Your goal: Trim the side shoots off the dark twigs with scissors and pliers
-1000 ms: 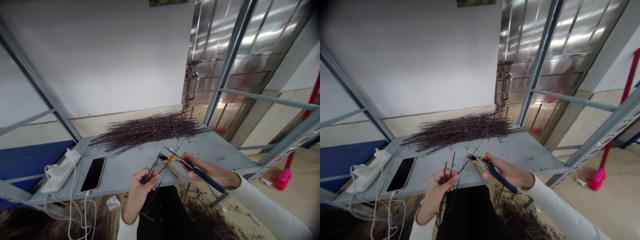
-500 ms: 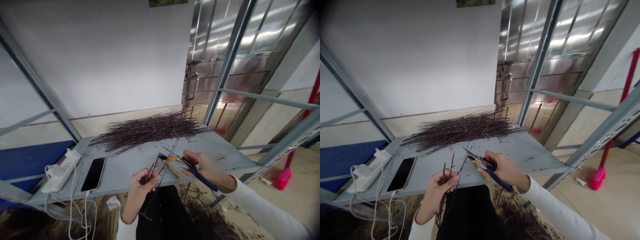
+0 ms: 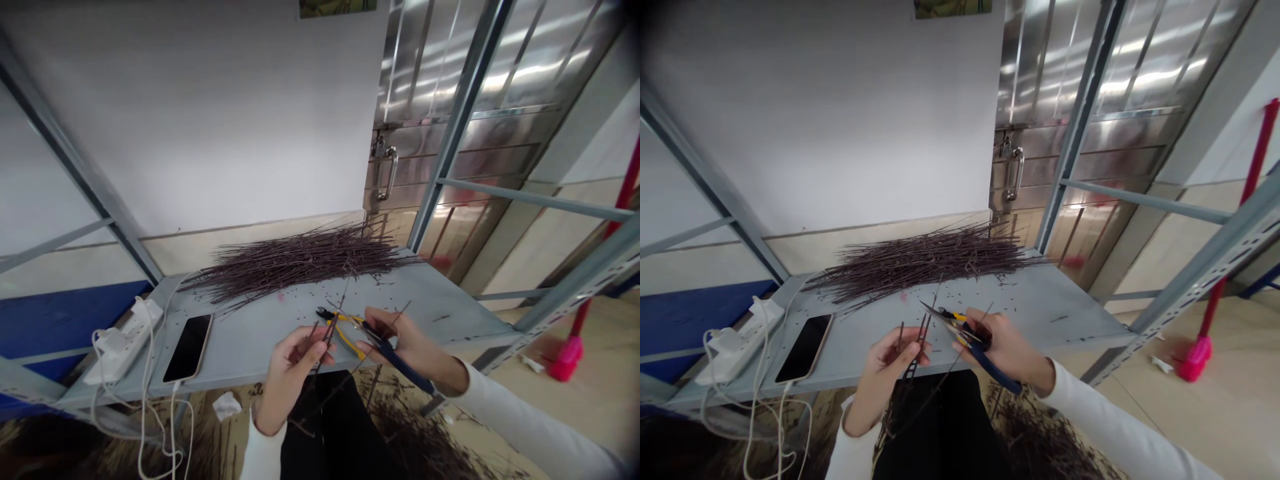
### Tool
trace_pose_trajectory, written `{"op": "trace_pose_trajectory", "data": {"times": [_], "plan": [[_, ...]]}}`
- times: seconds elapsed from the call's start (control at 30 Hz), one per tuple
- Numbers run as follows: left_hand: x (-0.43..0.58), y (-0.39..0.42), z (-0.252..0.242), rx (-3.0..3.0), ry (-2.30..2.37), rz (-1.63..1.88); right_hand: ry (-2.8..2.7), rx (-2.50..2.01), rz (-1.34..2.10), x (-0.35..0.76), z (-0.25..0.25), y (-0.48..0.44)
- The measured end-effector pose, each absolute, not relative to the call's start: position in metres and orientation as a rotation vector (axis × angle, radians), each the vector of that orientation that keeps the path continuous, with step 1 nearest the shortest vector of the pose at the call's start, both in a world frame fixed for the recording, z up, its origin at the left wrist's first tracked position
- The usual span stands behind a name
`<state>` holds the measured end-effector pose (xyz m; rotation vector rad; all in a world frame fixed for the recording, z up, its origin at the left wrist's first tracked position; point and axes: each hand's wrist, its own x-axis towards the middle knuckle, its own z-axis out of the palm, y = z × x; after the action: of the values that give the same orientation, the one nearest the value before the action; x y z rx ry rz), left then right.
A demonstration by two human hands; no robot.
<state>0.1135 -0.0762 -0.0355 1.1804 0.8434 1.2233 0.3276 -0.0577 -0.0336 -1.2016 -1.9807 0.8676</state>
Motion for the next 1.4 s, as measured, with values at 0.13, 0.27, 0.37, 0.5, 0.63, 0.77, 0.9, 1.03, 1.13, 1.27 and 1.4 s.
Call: {"op": "trace_pose_trajectory", "data": {"times": [0.13,0.27,0.37,0.5,0.63,0.77,0.9,1.03,1.13,1.27,1.4], "plan": [[0.117,-0.076,-0.035,1.161,0.764,1.215,-1.956,-1.193,0.894,0.331,-0.033,-0.057],[0.12,-0.078,-0.035,1.169,0.724,1.212,-1.939,-1.206,0.907,0.333,-0.032,-0.059],[0.124,-0.078,-0.036,1.201,0.785,1.253,-1.944,-1.236,0.909,0.334,-0.032,-0.06],[0.129,-0.078,-0.036,1.27,0.925,1.304,-1.964,-1.275,0.868,0.337,-0.035,-0.057],[0.13,-0.079,-0.034,1.411,1.013,1.268,-2.022,-1.289,0.892,0.343,-0.033,-0.057],[0.13,-0.08,-0.032,1.659,1.033,1.245,-2.121,-1.239,0.887,0.346,-0.022,-0.062],[0.131,-0.081,-0.032,1.834,1.009,1.264,-2.19,-1.251,0.855,0.346,-0.013,-0.065],[0.13,-0.081,-0.033,1.922,1.016,1.268,-2.199,-1.322,0.724,0.346,-0.016,-0.063],[0.13,-0.081,-0.034,1.95,1.025,1.291,-2.195,-1.367,0.672,0.347,-0.019,-0.063],[0.13,-0.084,-0.034,1.977,1.061,1.312,-2.22,-1.4,0.641,0.349,-0.019,-0.063],[0.131,-0.088,-0.035,2.007,1.122,1.324,-2.246,-1.393,0.593,0.349,-0.016,-0.065]]}}
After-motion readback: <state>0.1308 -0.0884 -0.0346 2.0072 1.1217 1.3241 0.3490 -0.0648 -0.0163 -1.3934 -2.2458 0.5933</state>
